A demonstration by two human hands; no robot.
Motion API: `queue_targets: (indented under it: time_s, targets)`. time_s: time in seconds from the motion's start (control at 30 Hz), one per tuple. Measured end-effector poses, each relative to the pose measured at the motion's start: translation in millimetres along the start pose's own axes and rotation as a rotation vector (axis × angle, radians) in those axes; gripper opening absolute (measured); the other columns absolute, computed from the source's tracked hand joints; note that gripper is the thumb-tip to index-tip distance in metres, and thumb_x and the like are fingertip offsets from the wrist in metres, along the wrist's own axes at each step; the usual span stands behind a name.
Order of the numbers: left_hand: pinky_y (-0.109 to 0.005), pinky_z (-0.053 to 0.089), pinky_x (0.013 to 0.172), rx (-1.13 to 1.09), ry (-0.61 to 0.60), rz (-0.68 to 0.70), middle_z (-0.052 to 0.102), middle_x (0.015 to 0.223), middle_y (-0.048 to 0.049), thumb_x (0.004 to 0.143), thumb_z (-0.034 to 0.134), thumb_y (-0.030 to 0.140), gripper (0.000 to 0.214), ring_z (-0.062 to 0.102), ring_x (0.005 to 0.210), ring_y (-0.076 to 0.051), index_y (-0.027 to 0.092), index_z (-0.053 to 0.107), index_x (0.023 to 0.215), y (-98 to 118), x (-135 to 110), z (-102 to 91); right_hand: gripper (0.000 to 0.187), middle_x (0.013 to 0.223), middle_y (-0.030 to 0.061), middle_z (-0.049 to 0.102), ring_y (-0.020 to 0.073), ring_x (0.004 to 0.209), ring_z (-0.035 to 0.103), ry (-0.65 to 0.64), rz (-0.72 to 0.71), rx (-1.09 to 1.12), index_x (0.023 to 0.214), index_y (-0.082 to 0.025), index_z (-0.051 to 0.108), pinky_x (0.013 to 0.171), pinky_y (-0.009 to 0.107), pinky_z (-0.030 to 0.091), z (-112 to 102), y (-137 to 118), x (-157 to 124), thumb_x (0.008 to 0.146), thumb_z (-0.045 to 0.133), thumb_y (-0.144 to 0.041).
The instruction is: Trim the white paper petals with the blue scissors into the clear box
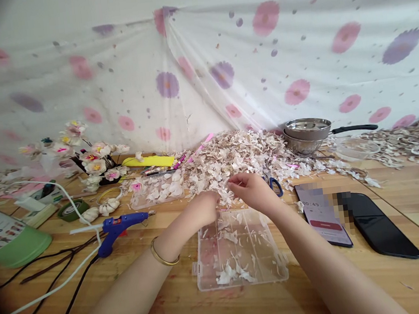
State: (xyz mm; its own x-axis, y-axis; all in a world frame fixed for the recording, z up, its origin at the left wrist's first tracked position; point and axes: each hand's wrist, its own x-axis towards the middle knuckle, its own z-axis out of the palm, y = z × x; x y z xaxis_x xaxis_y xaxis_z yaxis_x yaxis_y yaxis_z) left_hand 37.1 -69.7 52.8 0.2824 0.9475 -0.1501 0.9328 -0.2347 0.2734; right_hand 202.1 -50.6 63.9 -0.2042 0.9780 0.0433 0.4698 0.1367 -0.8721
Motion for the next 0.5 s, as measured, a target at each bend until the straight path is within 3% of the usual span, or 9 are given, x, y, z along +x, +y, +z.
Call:
queue_targets:
  time_s: [0.17, 0.3, 0.5]
  targets:
    - [-0.026, 0.052, 0.074, -0.315, 0.21, 0.155, 0.068, 0.112, -0.0059, 0.091, 0.056, 0.039, 0.03, 0.066, 0.093, -0.018, 0.02, 0.057, 0.114, 2, -5, -12.5, 0.024, 0.069, 0.0034, 0.065, 0.0151, 0.061, 0.056, 0.094, -0.045, 0.104, 0.08, -0.018, 0.071, 0.056, 0.027, 0.041, -1, -7, -3, 0.076, 0.062, -0.039]
    - [-0.029, 0.051, 0.074, -0.593, 0.397, 0.245, 0.07, 0.101, -0.0048, 0.092, 0.055, 0.035, 0.022, 0.066, 0.089, -0.017, 0.019, 0.06, 0.107, 6, -14, -22.2, 0.029, 0.064, 0.0031, 0.062, 0.0154, 0.059, 0.053, 0.162, -0.069, 0.172, 0.085, -0.017, 0.069, 0.054, 0.028, 0.041, -6, -13, -8, 0.076, 0.061, -0.043]
    - [-0.03, 0.047, 0.07, -0.575, 0.516, 0.271, 0.068, 0.09, -0.0033, 0.094, 0.052, 0.037, 0.02, 0.062, 0.08, -0.016, 0.019, 0.061, 0.098, 7, -16, -22.7, 0.022, 0.061, 0.0005, 0.059, 0.0127, 0.055, 0.048, 0.154, -0.103, 0.239, 0.081, -0.018, 0.069, 0.051, 0.026, 0.035, -8, -22, -18, 0.076, 0.065, -0.039]
